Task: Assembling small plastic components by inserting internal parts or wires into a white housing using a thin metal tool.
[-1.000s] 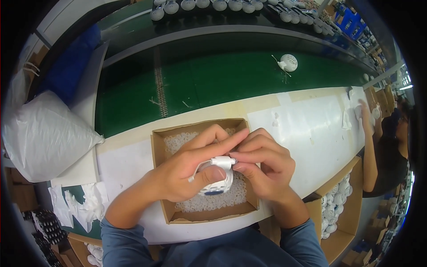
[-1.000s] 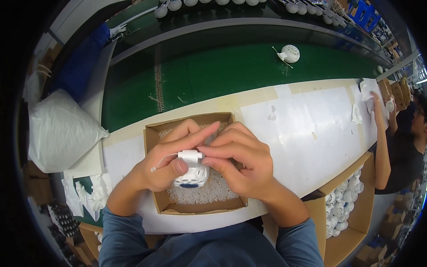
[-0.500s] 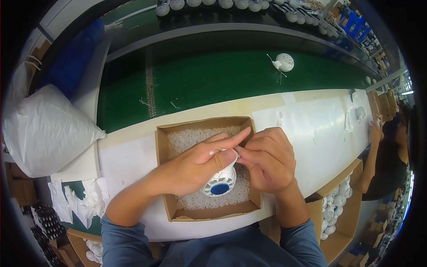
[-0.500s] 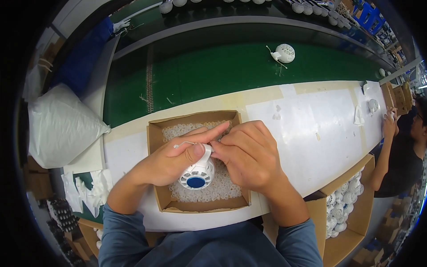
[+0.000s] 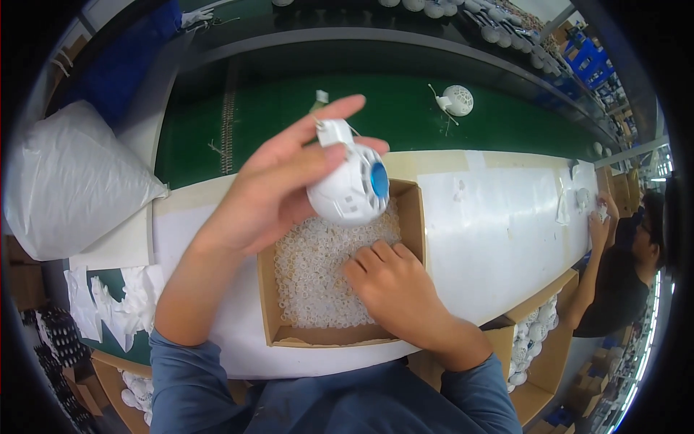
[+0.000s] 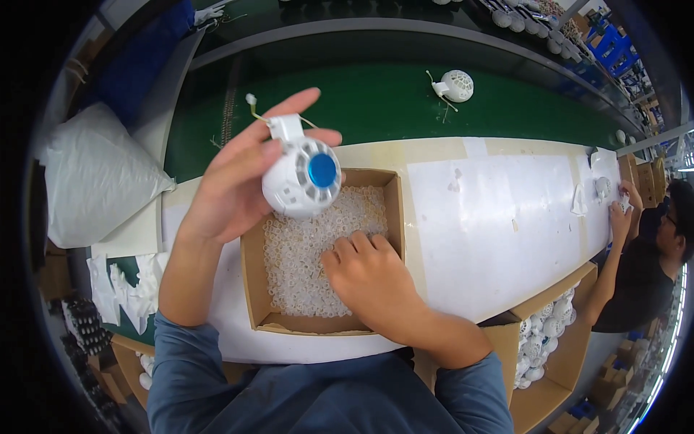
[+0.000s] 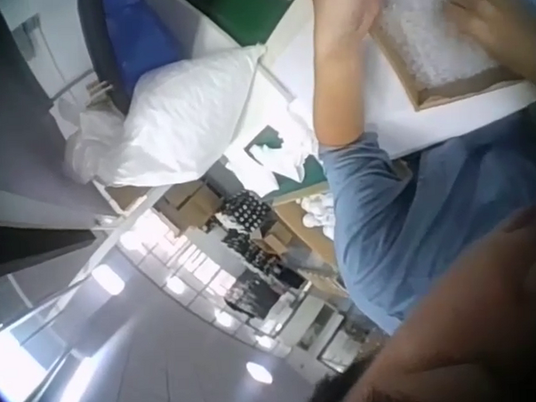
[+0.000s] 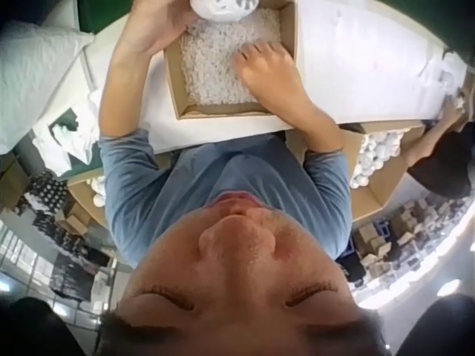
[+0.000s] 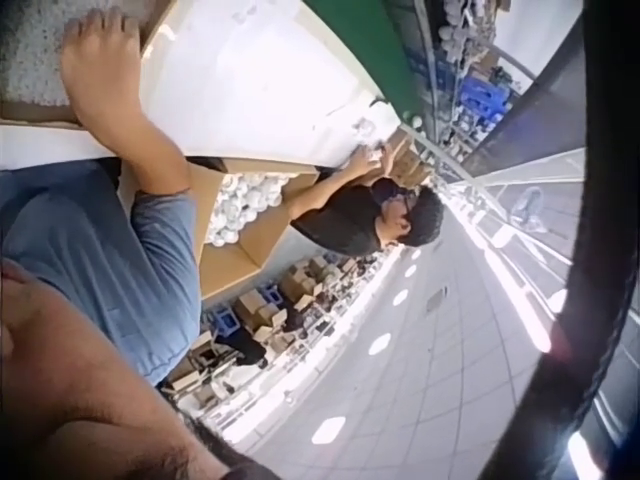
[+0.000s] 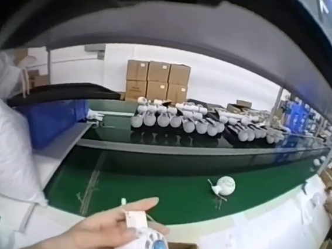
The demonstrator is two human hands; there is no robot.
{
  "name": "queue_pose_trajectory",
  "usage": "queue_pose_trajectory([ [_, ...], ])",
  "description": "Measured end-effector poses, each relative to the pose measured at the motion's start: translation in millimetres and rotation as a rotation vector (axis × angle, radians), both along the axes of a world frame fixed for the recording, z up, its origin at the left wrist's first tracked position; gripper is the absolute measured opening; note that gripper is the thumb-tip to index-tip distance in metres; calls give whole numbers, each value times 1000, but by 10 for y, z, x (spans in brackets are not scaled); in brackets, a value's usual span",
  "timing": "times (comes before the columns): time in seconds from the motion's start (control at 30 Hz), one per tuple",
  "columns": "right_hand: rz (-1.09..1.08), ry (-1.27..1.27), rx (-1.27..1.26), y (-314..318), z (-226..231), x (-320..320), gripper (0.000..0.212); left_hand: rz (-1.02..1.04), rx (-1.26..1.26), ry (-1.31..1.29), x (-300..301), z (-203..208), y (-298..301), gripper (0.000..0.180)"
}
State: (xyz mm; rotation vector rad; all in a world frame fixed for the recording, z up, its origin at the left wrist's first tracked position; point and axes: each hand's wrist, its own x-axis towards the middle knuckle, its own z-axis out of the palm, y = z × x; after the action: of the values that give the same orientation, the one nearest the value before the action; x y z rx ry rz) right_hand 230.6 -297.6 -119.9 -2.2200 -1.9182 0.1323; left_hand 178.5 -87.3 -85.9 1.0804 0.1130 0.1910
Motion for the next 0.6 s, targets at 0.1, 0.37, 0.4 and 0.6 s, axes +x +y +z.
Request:
queue_pose_trajectory([
  [0.1,21,-68,-34,1,-37,-4,13,-75,187,-83,-9,-106,-29,75],
  [0.37,14,-65,-5,-9,-77,7,16,-187,217,-9,-32,-203,-79,41],
  [0.4,19,-59,-6,-6,-72,3,16,-197,214,-22,-27,-228,-77,38],
  [0.6,120,-39,-22,4,-67,19,15,-235,408,-78,-46,-251,-122,31],
])
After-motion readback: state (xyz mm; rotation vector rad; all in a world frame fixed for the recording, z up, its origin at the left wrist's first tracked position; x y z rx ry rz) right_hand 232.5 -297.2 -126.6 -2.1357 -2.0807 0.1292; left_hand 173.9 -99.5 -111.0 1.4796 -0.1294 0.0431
